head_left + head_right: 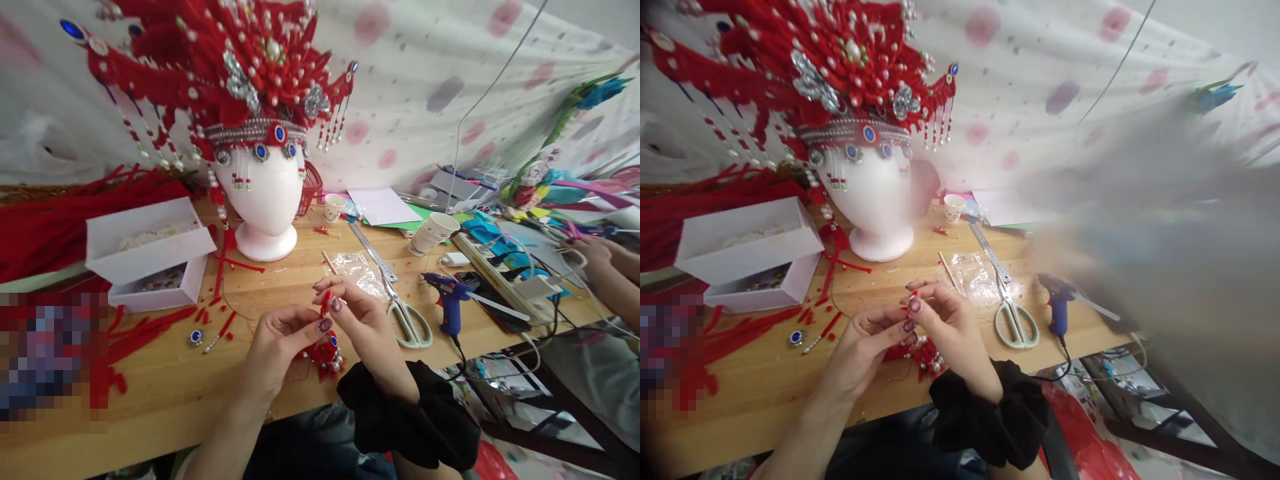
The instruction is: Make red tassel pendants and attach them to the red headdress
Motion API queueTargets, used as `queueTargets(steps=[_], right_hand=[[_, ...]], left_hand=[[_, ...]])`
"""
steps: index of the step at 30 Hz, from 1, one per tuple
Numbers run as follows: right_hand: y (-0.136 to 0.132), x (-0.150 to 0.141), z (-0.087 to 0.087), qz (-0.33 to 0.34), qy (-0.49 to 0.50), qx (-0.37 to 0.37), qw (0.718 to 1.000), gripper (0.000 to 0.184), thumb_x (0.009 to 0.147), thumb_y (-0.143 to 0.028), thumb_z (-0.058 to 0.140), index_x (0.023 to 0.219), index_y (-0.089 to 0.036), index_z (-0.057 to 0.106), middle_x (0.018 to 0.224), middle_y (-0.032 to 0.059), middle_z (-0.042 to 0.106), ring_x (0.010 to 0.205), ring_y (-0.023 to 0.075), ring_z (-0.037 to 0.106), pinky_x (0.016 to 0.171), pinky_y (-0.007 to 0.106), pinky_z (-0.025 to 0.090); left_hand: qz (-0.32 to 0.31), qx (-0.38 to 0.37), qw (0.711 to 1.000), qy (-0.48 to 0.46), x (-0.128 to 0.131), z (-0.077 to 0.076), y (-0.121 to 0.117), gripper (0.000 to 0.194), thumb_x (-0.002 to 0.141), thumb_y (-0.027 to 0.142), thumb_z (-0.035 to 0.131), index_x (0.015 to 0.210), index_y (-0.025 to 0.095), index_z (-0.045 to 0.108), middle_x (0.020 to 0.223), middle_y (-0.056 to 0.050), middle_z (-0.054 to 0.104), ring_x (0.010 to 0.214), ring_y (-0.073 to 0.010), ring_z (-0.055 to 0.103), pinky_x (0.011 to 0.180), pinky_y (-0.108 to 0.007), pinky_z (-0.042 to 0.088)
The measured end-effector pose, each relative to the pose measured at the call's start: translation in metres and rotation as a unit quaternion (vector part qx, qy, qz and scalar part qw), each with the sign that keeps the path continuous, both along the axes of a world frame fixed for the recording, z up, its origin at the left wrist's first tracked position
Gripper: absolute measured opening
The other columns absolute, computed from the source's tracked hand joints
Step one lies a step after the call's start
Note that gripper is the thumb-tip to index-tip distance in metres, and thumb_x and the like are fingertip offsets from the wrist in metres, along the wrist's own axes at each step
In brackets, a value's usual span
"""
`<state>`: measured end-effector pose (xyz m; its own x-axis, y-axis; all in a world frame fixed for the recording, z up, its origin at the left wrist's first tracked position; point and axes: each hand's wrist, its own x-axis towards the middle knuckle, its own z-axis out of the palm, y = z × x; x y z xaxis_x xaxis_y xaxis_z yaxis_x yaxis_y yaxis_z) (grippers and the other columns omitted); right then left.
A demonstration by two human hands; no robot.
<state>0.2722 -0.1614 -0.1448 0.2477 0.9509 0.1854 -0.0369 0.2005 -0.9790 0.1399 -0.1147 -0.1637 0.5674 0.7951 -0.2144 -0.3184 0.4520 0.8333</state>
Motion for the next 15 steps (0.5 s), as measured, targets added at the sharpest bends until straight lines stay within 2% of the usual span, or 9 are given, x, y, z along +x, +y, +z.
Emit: queueTargets(steps=[2, 4, 8, 10, 15], right_hand=[[-0.002, -0.002, 0.0, 0.001, 0.029, -0.012, 1.0, 0.014, 0.077, -0.037, 0.08, 0.08, -0.025, 0.074, 0.106, 0.0028, 0.063, 0.092, 0.0155, 0.061, 0.074, 0.026, 0.052], [-0.003, -0.003, 0.0, -0.014, 0.041, -0.009, 0.999, 0.013, 0.073, -0.033, 0.083, 0.077, -0.024, 0.074, 0.105, 0.0028, 0.064, 0.092, 0.0156, 0.062, 0.072, 0.025, 0.052], [-0.005, -0.003, 0.003, -0.066, 0.023, 0.026, 0.997, 0.012, 0.075, -0.032, 0.082, 0.07, -0.023, 0.075, 0.099, 0.0043, 0.065, 0.097, 0.0174, 0.061, 0.078, 0.027, 0.051], [-0.007, -0.004, 0.007, -0.074, 0.021, 0.031, 0.997, 0.016, 0.074, -0.034, 0.082, 0.068, -0.021, 0.075, 0.098, 0.0052, 0.063, 0.094, 0.0176, 0.061, 0.073, 0.027, 0.052], [-0.009, -0.004, 0.018, -0.011, 0.099, 0.024, 0.995, 0.026, 0.068, -0.039, 0.086, 0.064, -0.018, 0.071, 0.104, 0.0035, 0.055, 0.066, 0.0092, 0.056, 0.052, 0.025, 0.051]], left_hand=[[0.035, 0.043, 0.998, 0.022, -0.001, 0.002, -0.001, 0.018, 0.059, 0.026, 0.09, 0.073, 0.02, 0.08, 0.061, 0.0, 0.072, 0.057, -0.0089, 0.061, 0.056, -0.016, 0.05], [0.056, 0.087, 0.993, 0.052, -0.003, 0.004, -0.003, 0.019, 0.061, 0.023, 0.089, 0.079, 0.021, 0.082, 0.065, 0.0, 0.074, 0.064, -0.0105, 0.065, 0.061, -0.016, 0.052], [0.03, 0.118, 0.99, 0.073, -0.004, 0.009, -0.005, 0.024, 0.065, 0.027, 0.087, 0.087, 0.021, 0.082, 0.076, -0.003, 0.078, 0.077, -0.0161, 0.071, 0.072, -0.022, 0.057], [0.017, 0.119, 0.991, 0.065, -0.005, 0.012, -0.005, 0.026, 0.066, 0.03, 0.087, 0.089, 0.021, 0.082, 0.078, -0.004, 0.079, 0.076, -0.016, 0.071, 0.074, -0.024, 0.057], [-0.005, 0.155, 0.987, 0.031, -0.005, 0.022, -0.007, 0.022, 0.064, 0.03, 0.088, 0.082, 0.019, 0.081, 0.07, -0.003, 0.076, 0.065, -0.0123, 0.065, 0.07, -0.023, 0.054]])
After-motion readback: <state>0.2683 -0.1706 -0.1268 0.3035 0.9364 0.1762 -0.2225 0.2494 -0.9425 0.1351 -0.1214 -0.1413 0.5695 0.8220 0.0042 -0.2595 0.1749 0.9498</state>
